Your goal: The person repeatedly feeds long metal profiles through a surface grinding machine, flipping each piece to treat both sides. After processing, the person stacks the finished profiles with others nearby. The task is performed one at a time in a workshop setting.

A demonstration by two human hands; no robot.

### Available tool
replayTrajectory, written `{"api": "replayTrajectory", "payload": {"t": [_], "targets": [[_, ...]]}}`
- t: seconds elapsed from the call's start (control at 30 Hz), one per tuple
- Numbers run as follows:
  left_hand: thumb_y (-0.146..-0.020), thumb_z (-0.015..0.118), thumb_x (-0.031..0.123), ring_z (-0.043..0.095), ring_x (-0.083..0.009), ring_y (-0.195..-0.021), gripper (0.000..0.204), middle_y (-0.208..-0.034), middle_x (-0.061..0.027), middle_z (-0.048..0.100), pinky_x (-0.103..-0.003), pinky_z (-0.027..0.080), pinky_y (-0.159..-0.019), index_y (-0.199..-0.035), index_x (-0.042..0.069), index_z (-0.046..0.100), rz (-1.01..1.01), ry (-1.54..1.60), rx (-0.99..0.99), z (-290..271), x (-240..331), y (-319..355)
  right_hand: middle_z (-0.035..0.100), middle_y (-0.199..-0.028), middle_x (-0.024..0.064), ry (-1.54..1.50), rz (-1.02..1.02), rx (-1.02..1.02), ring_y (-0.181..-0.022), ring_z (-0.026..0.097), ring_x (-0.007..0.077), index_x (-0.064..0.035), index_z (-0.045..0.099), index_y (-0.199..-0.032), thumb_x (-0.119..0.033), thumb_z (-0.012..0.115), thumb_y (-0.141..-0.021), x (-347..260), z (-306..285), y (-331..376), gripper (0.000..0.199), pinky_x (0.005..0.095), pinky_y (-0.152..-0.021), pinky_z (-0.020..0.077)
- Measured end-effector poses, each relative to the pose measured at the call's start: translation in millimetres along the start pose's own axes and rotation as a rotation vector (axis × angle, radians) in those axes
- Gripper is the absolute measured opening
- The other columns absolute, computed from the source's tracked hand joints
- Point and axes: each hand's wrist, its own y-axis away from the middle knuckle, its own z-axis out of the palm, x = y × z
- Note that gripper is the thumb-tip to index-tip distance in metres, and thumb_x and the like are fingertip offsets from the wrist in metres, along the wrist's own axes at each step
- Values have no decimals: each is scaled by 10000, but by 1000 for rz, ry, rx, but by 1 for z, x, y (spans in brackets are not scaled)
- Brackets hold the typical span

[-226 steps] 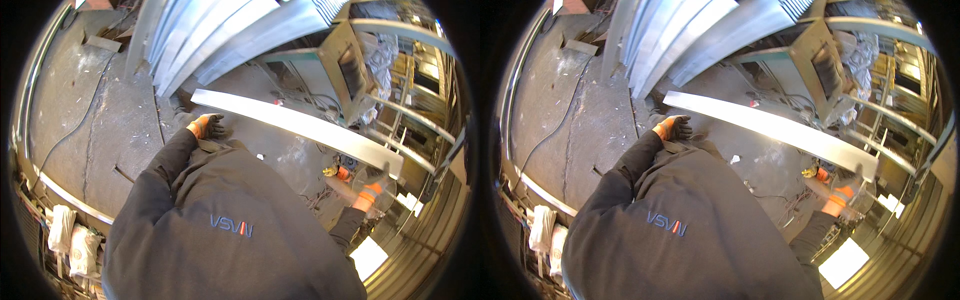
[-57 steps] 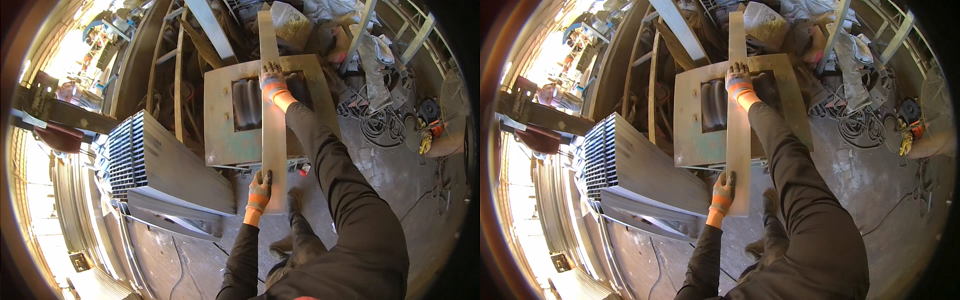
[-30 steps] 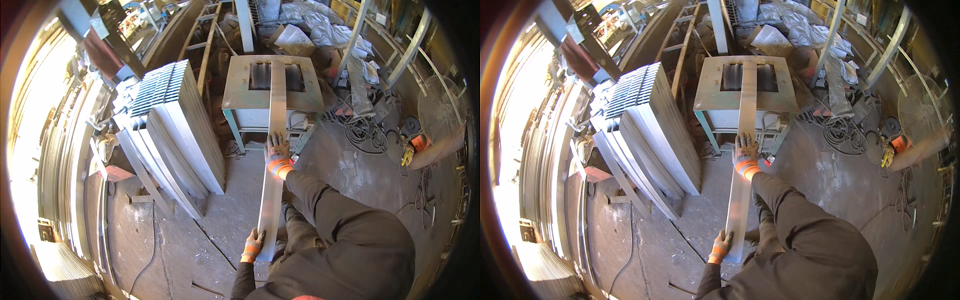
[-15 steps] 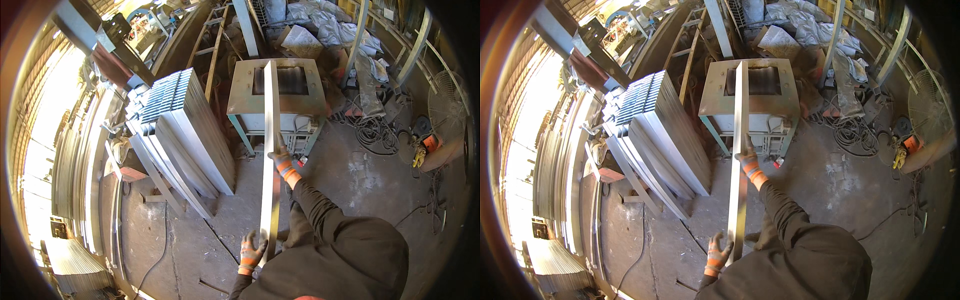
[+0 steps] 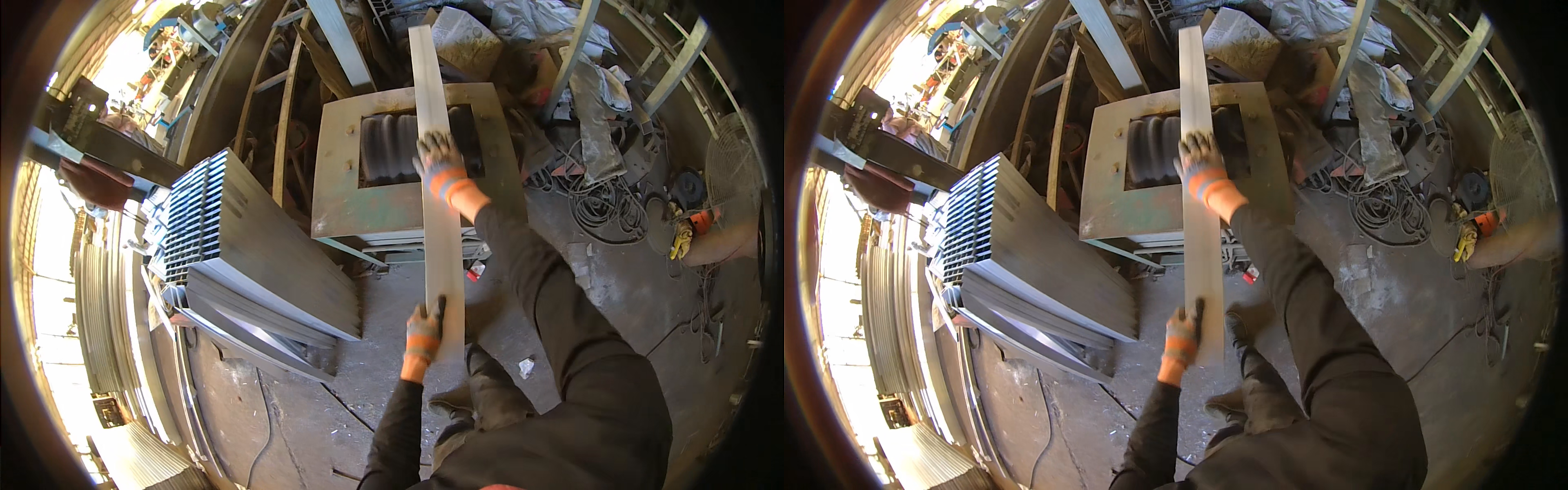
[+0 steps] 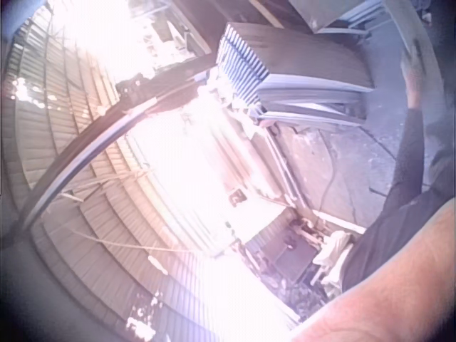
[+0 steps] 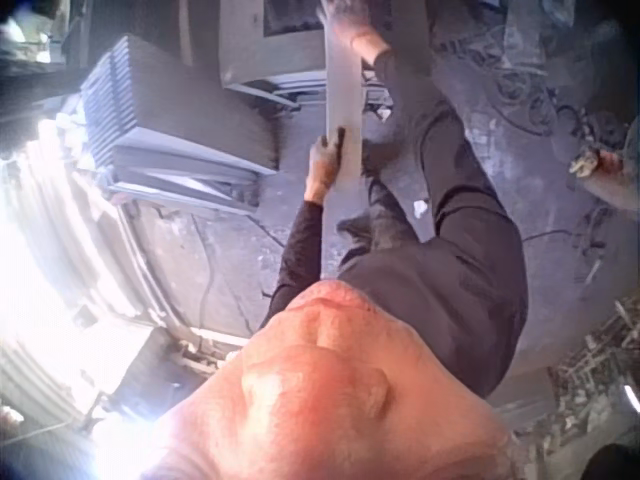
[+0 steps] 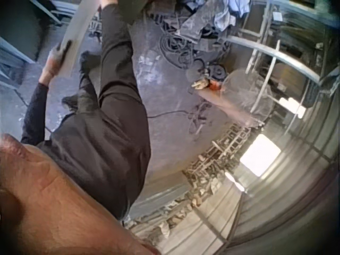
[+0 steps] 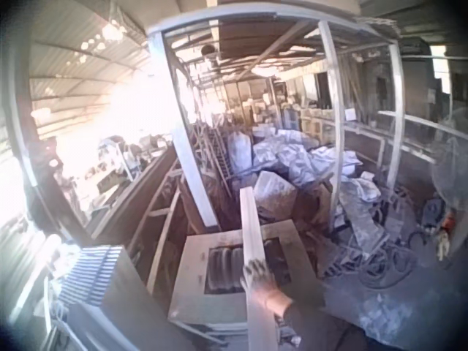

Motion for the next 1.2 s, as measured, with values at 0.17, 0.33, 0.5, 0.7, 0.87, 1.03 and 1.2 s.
{"api": "replayTrajectory", "payload": {"t": [0.17,0.33,0.5,0.7,0.87,1.03,1.2], "targets": [[-1088,719,646,756,-378,-960,697,-1046,-245,801,-473,587,-885,-1205,-40,762,-388,498,9,-1,39,-125,449,-1827,178,95,50,-171,-1696,402,362,-84,539,-1712,-485,405,-1204,54,18,-101,661,546,-1390,258],[-1081,724,671,696,-249,-927,732,-1047,-198,805,-416,582,-888,-1244,-42,770,-509,585,-76,6,47,-92,497,-1799,161,79,24,-104,-1688,412,354,-97,583,-1680,-504,459,-1184,55,21,-65,654,550,-1396,240],[-1101,728,645,680,-167,-1056,734,-1198,-75,805,-352,578,-934,-1380,-33,772,-593,652,-111,12,24,13,563,-1737,190,-27,15,21,-1646,466,366,-69,647,-1608,-441,520,-1166,18,-16,32,591,564,-1392,258],[-1088,715,688,738,-246,-1120,811,-1238,-173,832,-393,580,-1006,-1391,-63,753,-550,625,-98,31,-4,186,571,-1718,204,-98,13,-2,-1649,443,382,-43,646,-1596,-411,551,-1144,-41,-74,186,590,577,-1394,251],[-1092,707,692,744,-232,-1121,787,-1228,-158,838,-395,582,-1006,-1380,-38,770,-570,531,-108,40,-29,341,554,-1725,218,-101,-7,24,-1650,435,404,-22,642,-1585,-413,573,-1125,-105,-103,326,608,605,-1409,197],[-1090,723,673,744,-211,-1086,761,-1173,-138,845,-378,583,-987,-1356,-39,773,-601,481,-142,20,-46,483,512,-1758,233,-152,-17,18,-1665,417,420,-4,602,-1623,-431,555,-1137,-172,-132,445,649,616,-1411,186],[-1058,777,642,788,-262,-1083,692,-1156,-181,856,-414,598,-976,-1334,7,791,-669,495,-142,0,-65,573,520,-1739,242,-223,-26,22,-1658,419,435,1,585,-1639,-445,592,-1121,-222,-156,523,683,611,-1411,188]]}}
